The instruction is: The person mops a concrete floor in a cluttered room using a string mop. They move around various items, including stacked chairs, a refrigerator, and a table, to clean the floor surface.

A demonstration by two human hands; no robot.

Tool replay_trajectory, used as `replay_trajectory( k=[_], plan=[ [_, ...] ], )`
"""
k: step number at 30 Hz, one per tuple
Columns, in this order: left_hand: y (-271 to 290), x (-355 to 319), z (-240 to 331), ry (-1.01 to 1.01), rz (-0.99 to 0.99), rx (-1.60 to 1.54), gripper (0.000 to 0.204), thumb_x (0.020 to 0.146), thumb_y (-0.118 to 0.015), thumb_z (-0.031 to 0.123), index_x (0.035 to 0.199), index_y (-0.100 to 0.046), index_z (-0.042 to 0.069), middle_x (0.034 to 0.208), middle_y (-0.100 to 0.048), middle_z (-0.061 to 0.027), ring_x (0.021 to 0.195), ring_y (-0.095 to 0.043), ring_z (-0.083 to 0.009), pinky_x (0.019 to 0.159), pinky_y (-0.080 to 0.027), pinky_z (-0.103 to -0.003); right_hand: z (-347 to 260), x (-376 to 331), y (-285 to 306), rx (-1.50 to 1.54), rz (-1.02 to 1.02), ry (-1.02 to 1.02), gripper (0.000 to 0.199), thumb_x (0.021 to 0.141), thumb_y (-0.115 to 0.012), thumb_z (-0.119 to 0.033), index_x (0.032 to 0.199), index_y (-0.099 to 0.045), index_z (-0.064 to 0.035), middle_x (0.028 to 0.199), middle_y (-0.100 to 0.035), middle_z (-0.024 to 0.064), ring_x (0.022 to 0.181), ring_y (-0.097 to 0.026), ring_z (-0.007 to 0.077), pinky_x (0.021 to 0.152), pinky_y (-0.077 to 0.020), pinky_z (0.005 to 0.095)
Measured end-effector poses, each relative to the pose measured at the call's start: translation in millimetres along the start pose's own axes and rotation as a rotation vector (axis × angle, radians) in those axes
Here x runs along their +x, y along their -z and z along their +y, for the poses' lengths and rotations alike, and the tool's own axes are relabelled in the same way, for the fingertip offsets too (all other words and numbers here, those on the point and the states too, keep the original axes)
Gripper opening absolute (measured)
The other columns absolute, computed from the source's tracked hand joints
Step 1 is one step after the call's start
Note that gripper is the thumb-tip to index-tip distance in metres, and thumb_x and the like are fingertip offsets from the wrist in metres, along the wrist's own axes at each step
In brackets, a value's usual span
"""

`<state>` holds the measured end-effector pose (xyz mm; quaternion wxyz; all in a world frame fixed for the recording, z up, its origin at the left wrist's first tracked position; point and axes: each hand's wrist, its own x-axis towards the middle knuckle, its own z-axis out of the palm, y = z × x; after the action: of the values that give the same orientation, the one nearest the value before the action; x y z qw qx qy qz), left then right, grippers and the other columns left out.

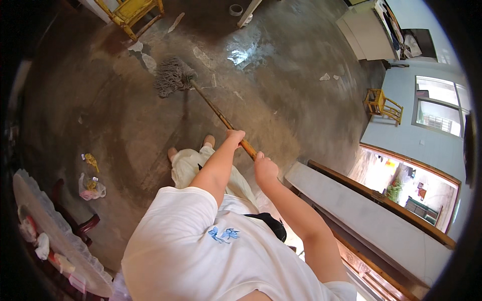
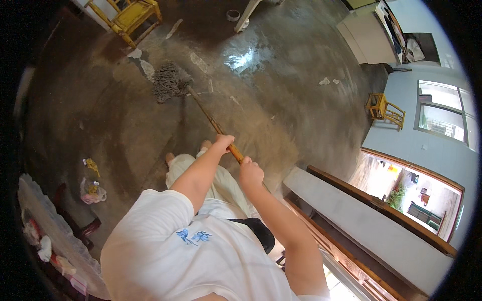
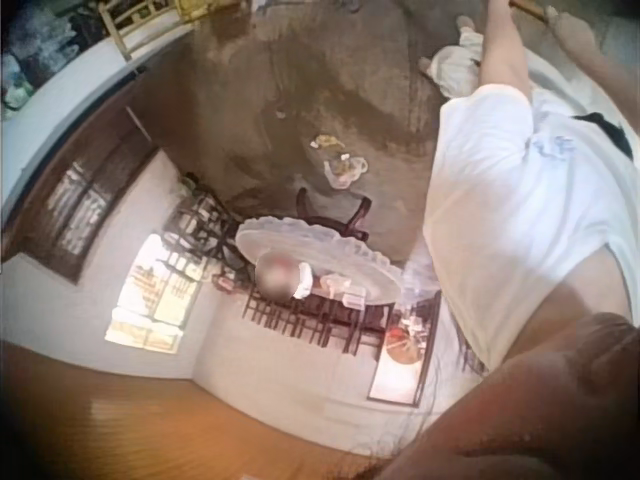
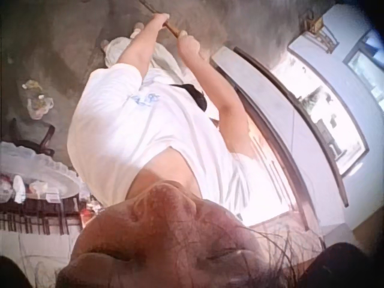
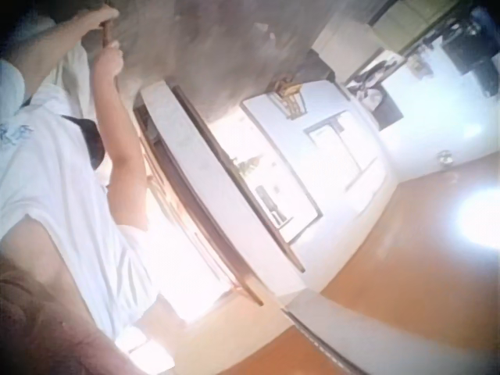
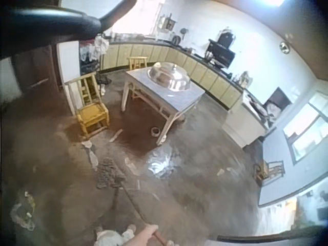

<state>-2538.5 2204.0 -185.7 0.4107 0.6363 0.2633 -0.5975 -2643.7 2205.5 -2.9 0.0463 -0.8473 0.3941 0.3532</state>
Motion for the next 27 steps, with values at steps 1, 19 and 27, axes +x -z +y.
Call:
replay_trajectory(
  k=[1,19,27],
  plan=[
    [-0.1,-8.2,-1.1,-0.007,0.017,-0.004,0.043,0.065,-0.061,0.008,0.103,-0.042,0.003,0.09,-0.052,-0.0121,0.08,-0.055,-0.0245,0.061,-0.05,-0.039,-0.1,-1.5,-0.4,-0.015,-0.018,-0.021,0.017,0.083,-0.049,-0.013,0.097,-0.046,-0.0031,0.081,-0.063,0.0152,0.074,-0.065,0.0271,0.061,-0.0523,0.0362],
    [256.5,-91.0,-69.5,-0.065,0.182,-0.46,0.037,0.067,-0.06,0.007,0.101,-0.051,-0.004,0.089,-0.06,-0.0147,0.071,-0.061,-0.0231,0.049,-0.052,-0.035,-194.6,-106.5,32.2,-0.453,-0.076,0.513,0.019,0.084,-0.049,-0.01,0.101,-0.044,-0.0044,0.087,-0.064,0.0151,0.083,-0.064,0.0294,0.068,-0.0517,0.0363],
    [404.6,-75.0,-232.8,-0.106,0.295,-0.915,0.031,0.066,-0.063,0.013,0.091,-0.056,-0.004,0.09,-0.059,-0.0149,0.076,-0.06,-0.0212,0.056,-0.052,-0.034,-322.4,-173.1,-47.1,-0.709,-0.016,0.919,0.027,0.082,-0.055,-0.014,0.105,-0.049,-0.0043,0.093,-0.064,0.0126,0.087,-0.064,0.0259,0.07,-0.0517,0.0332]
  ],
)
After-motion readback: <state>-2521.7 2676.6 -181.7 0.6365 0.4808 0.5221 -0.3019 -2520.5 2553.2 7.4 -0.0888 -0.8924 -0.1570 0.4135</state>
